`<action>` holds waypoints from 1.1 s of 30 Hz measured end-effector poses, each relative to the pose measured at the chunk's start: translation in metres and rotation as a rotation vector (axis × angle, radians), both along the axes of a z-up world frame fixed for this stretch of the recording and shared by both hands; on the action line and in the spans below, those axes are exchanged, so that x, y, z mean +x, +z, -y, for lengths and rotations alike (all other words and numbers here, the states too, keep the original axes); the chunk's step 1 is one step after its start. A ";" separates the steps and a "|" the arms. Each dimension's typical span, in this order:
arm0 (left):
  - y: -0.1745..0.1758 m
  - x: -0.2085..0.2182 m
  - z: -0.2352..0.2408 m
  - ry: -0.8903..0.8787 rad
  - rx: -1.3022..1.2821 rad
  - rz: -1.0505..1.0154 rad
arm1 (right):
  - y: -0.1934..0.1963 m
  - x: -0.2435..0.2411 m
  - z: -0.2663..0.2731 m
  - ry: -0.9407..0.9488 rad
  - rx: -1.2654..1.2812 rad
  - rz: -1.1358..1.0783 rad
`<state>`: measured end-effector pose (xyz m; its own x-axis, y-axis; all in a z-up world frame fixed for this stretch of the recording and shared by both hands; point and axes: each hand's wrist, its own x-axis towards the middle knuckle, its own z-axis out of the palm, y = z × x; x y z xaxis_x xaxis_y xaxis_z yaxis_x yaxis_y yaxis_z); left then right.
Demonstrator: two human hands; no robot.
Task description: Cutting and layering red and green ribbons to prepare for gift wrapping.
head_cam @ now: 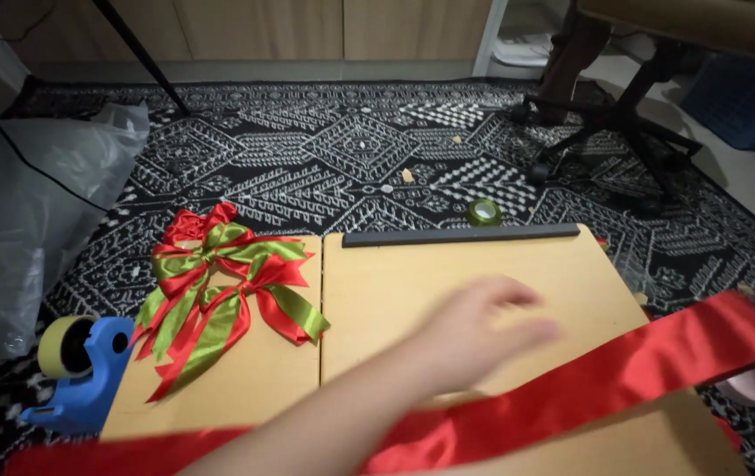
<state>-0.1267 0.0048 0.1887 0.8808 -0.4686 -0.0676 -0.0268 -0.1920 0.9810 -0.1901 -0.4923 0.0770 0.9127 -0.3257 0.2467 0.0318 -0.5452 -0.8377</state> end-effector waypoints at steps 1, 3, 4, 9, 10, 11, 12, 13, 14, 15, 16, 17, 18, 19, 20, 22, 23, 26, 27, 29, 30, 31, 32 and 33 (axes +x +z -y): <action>0.014 -0.003 0.014 -0.208 0.045 -0.049 | 0.008 -0.005 -0.059 0.031 0.030 0.009; 0.016 -0.006 0.021 -0.241 0.021 -0.151 | 0.051 -0.009 -0.123 -0.010 -0.507 0.060; 0.017 -0.006 0.025 -0.279 -0.003 -0.257 | 0.072 -0.011 -0.154 -0.059 -1.043 0.108; -0.020 -0.003 0.001 -0.118 -0.157 -0.484 | 0.044 0.018 -0.199 0.041 -1.227 0.317; -0.023 -0.004 -0.008 -0.053 -0.164 -0.496 | 0.045 0.023 -0.214 0.105 -1.192 0.361; -0.029 -0.003 -0.011 -0.048 -0.160 -0.498 | 0.048 0.029 -0.223 0.108 -1.186 0.361; -0.037 -0.003 -0.015 -0.045 -0.101 -0.479 | 0.050 0.033 -0.233 0.136 -1.216 0.375; -0.044 -0.003 -0.019 -0.043 -0.042 -0.460 | 0.052 0.037 -0.242 0.164 -1.245 0.389; -0.051 -0.001 -0.019 -0.045 -0.038 -0.465 | 0.056 0.041 -0.248 0.163 -1.242 0.383; -0.057 0.001 -0.019 -0.016 -0.049 -0.490 | 0.060 0.046 -0.253 0.186 -1.298 0.411; -0.064 0.003 -0.019 0.011 -0.061 -0.513 | 0.065 0.050 -0.257 0.207 -1.356 0.438; -0.065 0.007 -0.018 0.005 -0.057 -0.517 | 0.069 0.059 -0.255 0.203 -1.355 0.431; -0.066 0.010 -0.016 0.041 -0.053 -0.511 | 0.074 0.068 -0.251 0.286 -1.394 0.324; -0.067 0.012 -0.014 0.077 -0.047 -0.505 | 0.078 0.076 -0.248 0.368 -1.428 0.215; -0.063 0.014 -0.016 0.073 -0.049 -0.511 | 0.093 0.082 -0.255 0.370 -1.429 0.207; -0.054 0.019 -0.020 0.045 0.000 -0.494 | 0.123 0.098 -0.269 0.588 -1.545 -0.254; -0.059 0.021 -0.020 0.043 -0.001 -0.496 | 0.125 0.102 -0.275 0.588 -1.546 -0.258; -0.067 0.028 -0.022 0.082 -0.124 -0.518 | 0.120 0.114 -0.289 0.588 -1.707 -0.245; -0.066 0.030 -0.024 0.093 -0.125 -0.526 | 0.111 0.116 -0.291 0.540 -1.745 -0.127; -0.070 0.031 -0.028 0.107 -0.123 -0.536 | 0.093 0.112 -0.297 0.496 -1.774 -0.008; -0.074 0.034 -0.028 0.107 -0.100 -0.521 | 0.085 0.106 -0.300 0.422 -1.766 0.155; -0.077 0.036 -0.028 0.107 -0.076 -0.505 | 0.078 0.100 -0.303 0.345 -1.750 0.316; -0.072 0.035 -0.030 0.106 -0.077 -0.502 | 0.078 0.097 -0.303 0.342 -1.751 0.318; -0.067 0.034 -0.033 0.084 -0.037 -0.511 | 0.078 0.095 -0.302 0.377 -1.695 0.359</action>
